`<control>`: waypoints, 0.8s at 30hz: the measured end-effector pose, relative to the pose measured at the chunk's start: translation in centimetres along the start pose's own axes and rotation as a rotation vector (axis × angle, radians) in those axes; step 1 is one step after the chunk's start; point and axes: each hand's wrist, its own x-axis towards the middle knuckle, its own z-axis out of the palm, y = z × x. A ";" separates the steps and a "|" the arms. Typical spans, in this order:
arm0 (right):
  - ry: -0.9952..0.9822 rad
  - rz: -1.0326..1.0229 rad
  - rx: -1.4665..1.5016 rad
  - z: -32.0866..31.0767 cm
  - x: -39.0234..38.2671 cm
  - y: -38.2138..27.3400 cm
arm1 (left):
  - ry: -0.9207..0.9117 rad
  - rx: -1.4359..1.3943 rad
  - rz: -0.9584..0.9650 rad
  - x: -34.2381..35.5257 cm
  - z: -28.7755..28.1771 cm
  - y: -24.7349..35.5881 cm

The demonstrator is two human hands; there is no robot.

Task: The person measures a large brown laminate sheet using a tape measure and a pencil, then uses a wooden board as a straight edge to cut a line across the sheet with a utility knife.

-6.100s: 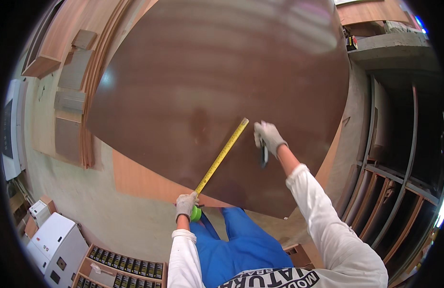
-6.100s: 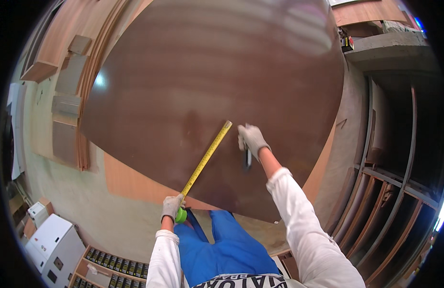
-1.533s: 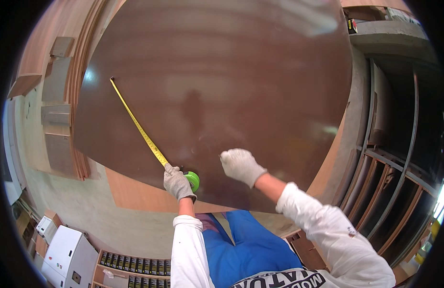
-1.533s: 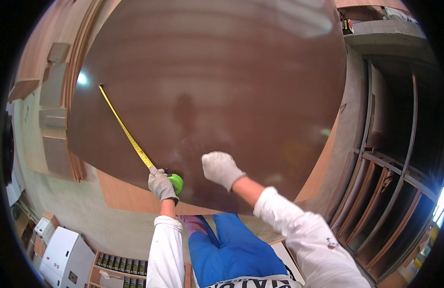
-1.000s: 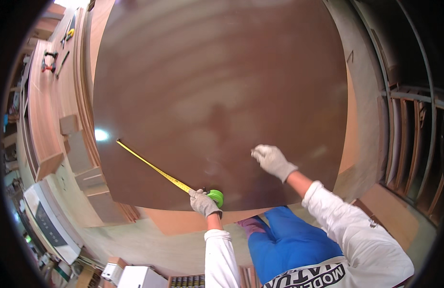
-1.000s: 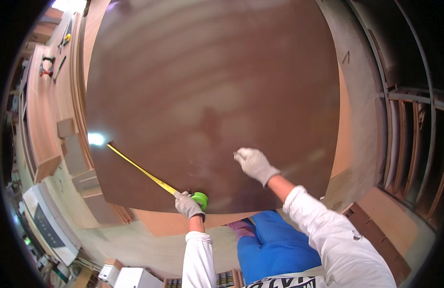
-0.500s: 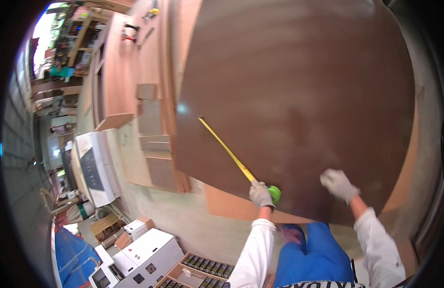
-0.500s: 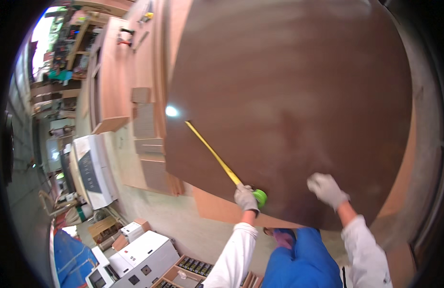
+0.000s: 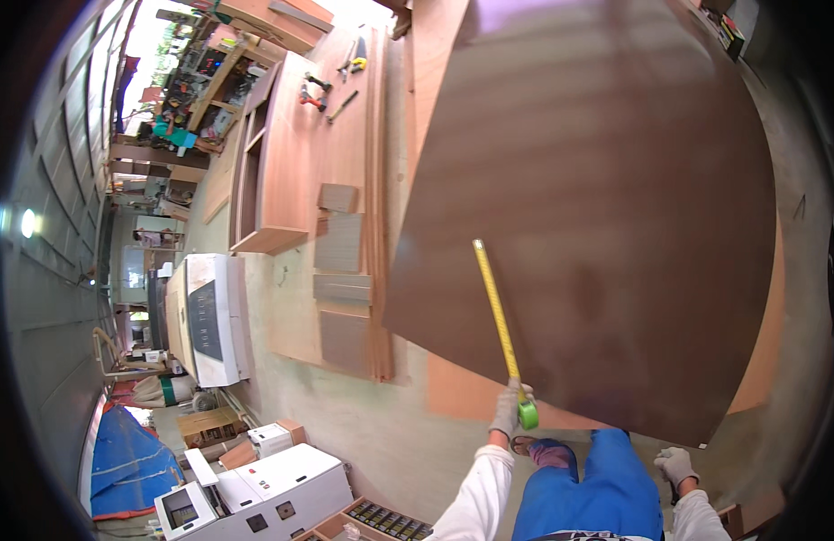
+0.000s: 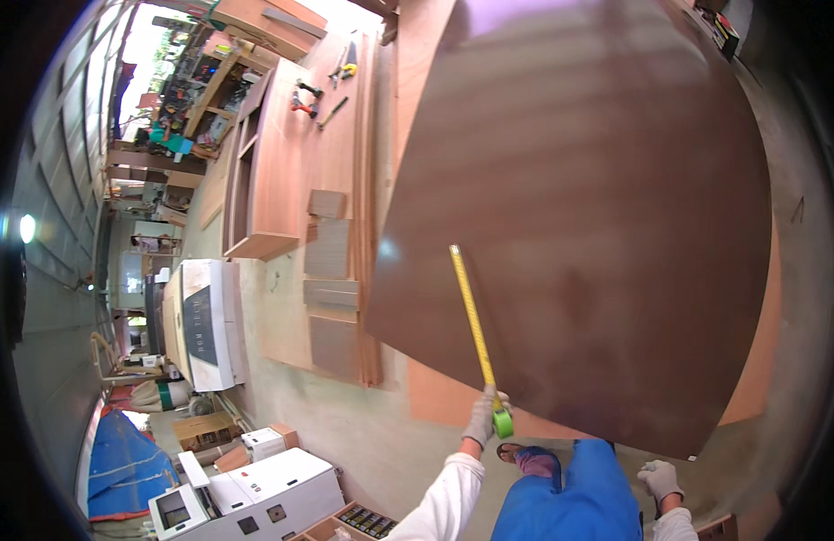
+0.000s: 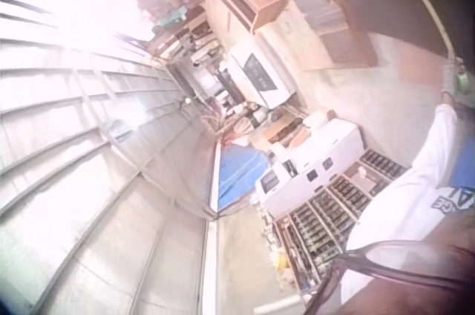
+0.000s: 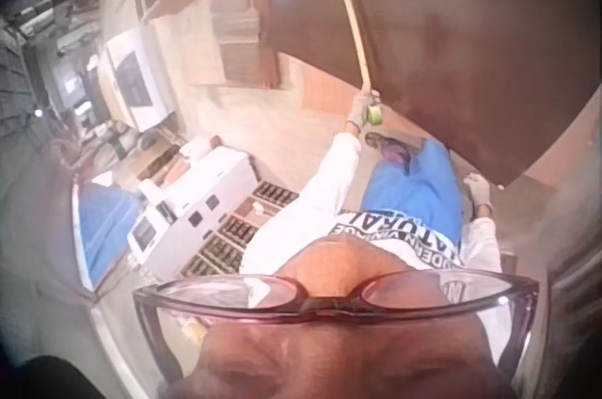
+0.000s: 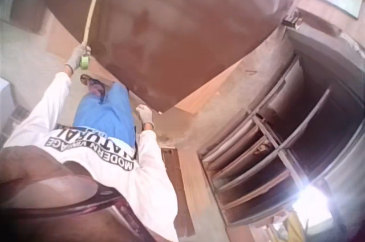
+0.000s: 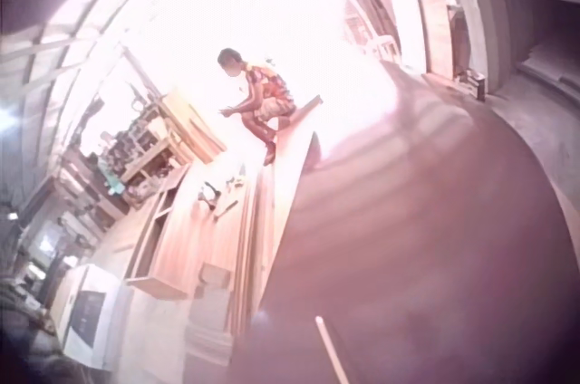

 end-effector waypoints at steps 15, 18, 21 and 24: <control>0.117 -0.404 -0.136 23.1 -7.4 -7.9 | -0.214 -0.294 -0.229 -18.1 -29.4 -10.9; 0.090 -0.299 -0.062 29.8 -12.4 -8.0 | -0.056 -0.266 -0.172 -21.9 -41.2 -9.6; 0.512 -0.733 -0.180 30.2 -6.3 -0.4 | -0.001 -0.012 0.006 -23.9 -46.4 -5.2; 0.122 -0.148 0.250 37.4 -15.9 -6.9 | 0.312 0.177 -0.110 -31.8 -59.9 -4.1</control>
